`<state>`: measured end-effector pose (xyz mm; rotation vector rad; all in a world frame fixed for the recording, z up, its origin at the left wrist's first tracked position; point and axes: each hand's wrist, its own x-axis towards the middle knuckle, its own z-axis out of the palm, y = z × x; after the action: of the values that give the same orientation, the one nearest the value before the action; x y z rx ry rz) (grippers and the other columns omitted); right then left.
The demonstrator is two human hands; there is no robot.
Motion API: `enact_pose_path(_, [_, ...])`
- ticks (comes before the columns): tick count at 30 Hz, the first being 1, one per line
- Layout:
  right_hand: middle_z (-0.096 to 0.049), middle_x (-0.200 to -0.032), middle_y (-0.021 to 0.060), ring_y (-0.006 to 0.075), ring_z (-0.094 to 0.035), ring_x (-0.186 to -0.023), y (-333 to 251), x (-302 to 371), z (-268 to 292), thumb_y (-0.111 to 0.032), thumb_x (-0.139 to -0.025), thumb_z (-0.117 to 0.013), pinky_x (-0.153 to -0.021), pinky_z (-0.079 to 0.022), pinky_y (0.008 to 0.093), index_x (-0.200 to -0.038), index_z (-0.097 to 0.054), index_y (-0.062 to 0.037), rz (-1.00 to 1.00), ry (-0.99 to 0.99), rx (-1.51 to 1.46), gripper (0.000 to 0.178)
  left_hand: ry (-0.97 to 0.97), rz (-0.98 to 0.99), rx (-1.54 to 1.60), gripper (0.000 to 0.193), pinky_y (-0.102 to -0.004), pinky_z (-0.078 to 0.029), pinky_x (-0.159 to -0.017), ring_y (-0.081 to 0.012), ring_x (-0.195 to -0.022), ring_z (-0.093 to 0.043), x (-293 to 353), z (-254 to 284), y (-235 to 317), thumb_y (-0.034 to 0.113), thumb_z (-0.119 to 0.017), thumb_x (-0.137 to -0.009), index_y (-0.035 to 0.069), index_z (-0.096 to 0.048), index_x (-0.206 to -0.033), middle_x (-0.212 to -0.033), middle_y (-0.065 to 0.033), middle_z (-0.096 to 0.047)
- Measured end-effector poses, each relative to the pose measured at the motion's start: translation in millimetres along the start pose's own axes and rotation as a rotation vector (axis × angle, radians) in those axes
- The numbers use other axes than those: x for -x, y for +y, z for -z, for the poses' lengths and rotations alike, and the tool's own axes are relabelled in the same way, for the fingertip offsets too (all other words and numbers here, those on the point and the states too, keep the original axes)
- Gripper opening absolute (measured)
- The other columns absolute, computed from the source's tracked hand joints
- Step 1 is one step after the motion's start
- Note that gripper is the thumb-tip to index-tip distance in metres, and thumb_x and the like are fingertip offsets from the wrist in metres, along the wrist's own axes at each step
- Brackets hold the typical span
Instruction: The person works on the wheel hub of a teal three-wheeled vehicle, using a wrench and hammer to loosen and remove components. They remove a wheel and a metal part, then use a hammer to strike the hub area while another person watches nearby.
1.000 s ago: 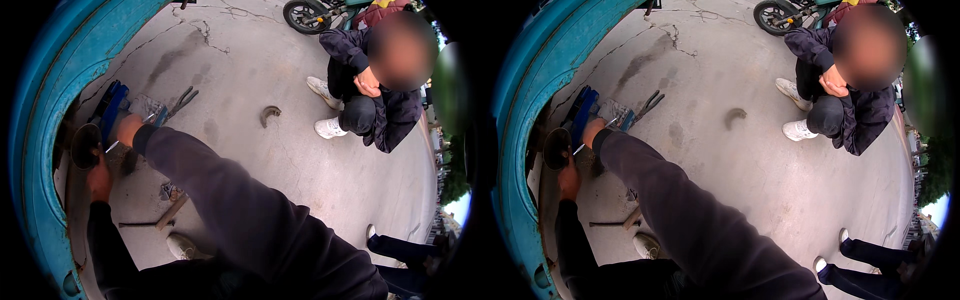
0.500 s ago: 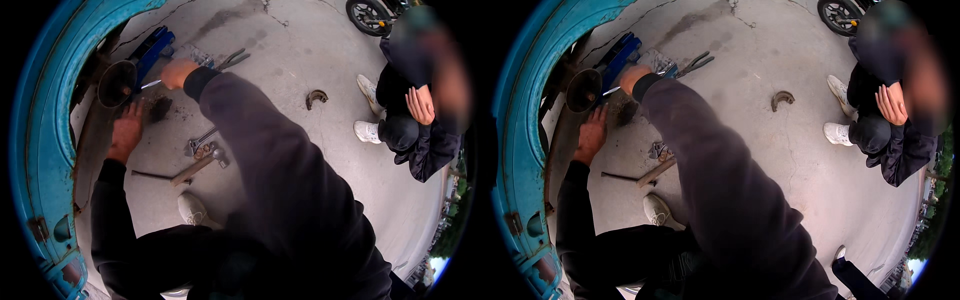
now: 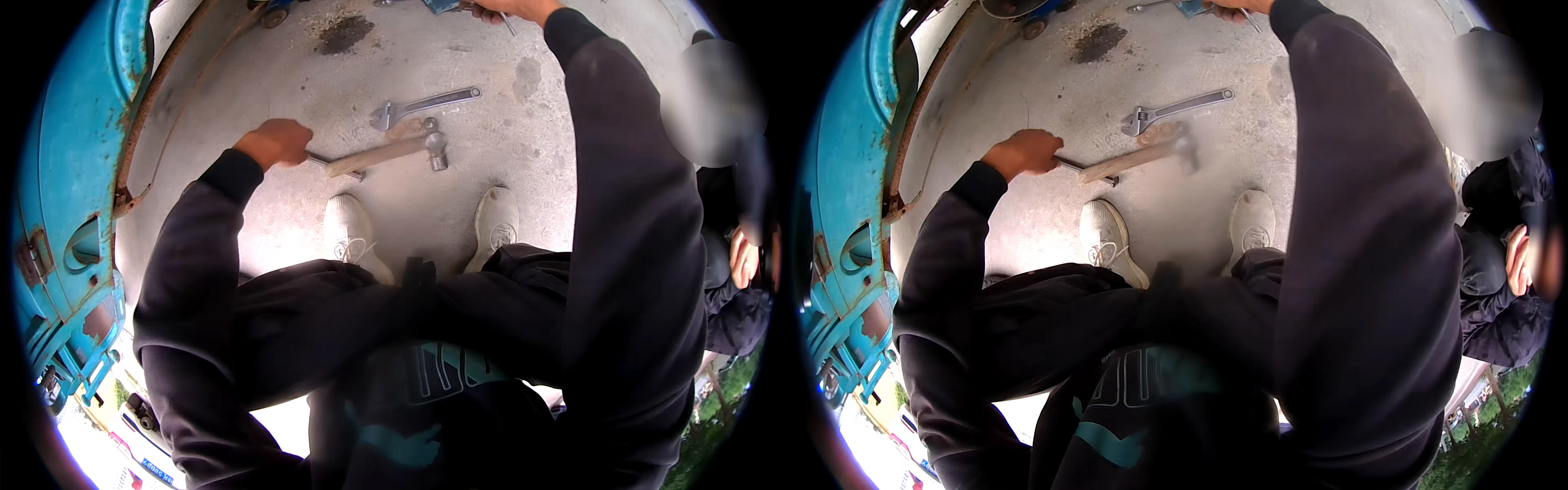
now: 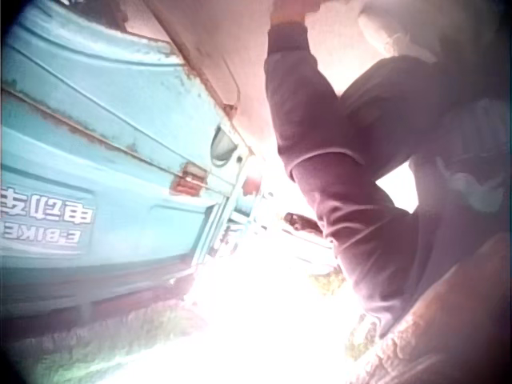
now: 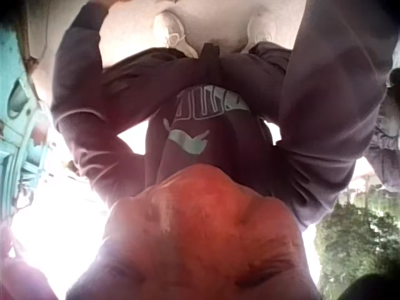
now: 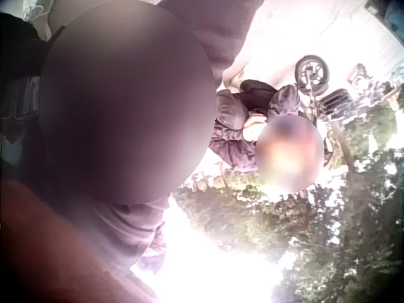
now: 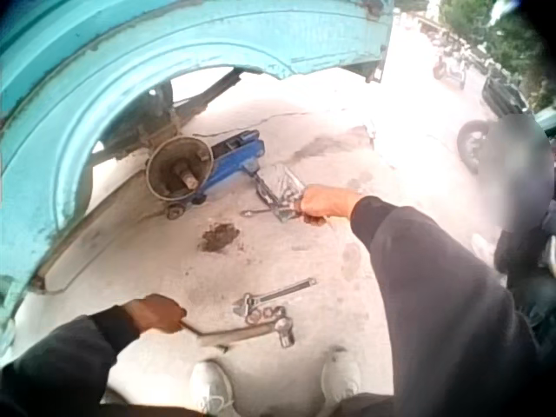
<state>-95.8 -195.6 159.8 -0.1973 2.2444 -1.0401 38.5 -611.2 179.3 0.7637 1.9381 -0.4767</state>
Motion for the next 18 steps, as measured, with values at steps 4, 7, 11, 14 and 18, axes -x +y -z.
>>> enact_pose_path(4, [-0.072, -0.095, 0.0084, 0.0223, -0.069, -0.085, 14.2, 47.3, -28.9, -0.037, -0.099, -0.06, -0.077, -0.055, 0.0352, -0.112, -0.07, -0.0019, -0.253, 0.125, -0.297, 0.039, 0.006, 0.08, -0.021, 0.041, -0.0454, -0.052, -0.092, -0.035, -0.111, -0.063, 14.2, -55.6, -41.5, 0.027, -0.068, -0.088, 0.005, -0.063, -0.122, -0.118, -0.0166, -0.067])
enact_pose_path(7, [-0.068, -0.09, 0.0079, 0.0151, -0.068, -0.08, 50.6, 67.5, -61.7, -0.043, -0.098, -0.063, -0.075, -0.058, 0.0287, -0.112, -0.065, 0.0008, -0.37, 0.262, -0.608, 0.046, 0.203, 0.054, 0.112, 0.041, -0.0432, -0.052, -0.094, -0.034, -0.113, -0.062, 11.6, -55.6, -36.0, 0.02, -0.07, -0.088, 0.004, -0.061, -0.124, -0.118, -0.0157, -0.066])
enact_pose_path(11, [-0.065, -0.096, 0.0088, 0.0187, -0.066, -0.082, 77.8, 77.3, -102.7, -0.048, -0.093, -0.068, -0.078, -0.06, 0.0317, -0.114, -0.063, 0.0, -0.559, 0.354, -0.777, 0.052, 0.443, -0.126, 0.125, 0.045, -0.0411, -0.052, -0.093, -0.0334, -0.111, -0.061, -5.7, -79.1, -30.9, 0.005, -0.073, -0.079, 0.001, -0.06, -0.122, -0.117, -0.0165, -0.063])
enact_pose_path(14, [-0.061, -0.093, 0.01, 0.0224, -0.065, -0.076, 90.4, 94.9, -136.8, -0.047, -0.095, -0.064, -0.069, -0.061, 0.0363, -0.113, -0.062, 0.0013, -0.693, 0.295, -0.769, 0.052, 0.453, -0.243, 0.024, 0.046, -0.0421, -0.055, -0.084, -0.0338, -0.108, -0.061, -46.4, -109.6, -31.1, 0.011, -0.076, -0.075, 0.001, -0.061, -0.117, -0.113, -0.0172, -0.062])
enact_pose_path(18, [-0.069, -0.095, 0.0204, 0.0296, -0.071, -0.08, 48.6, 122.2, -176.7, -0.041, -0.092, -0.066, -0.065, -0.058, 0.0414, -0.104, -0.067, 0.0051, -0.575, -0.038, -0.277, 0.048, 0.561, -0.367, -0.126, 0.03, -0.04, -0.057, -0.071, -0.0319, -0.096, -0.064, -68.4, -109.6, -27.9, 0.011, -0.061, -0.083, 0.001, -0.061, -0.111, -0.103, -0.0149, -0.06])
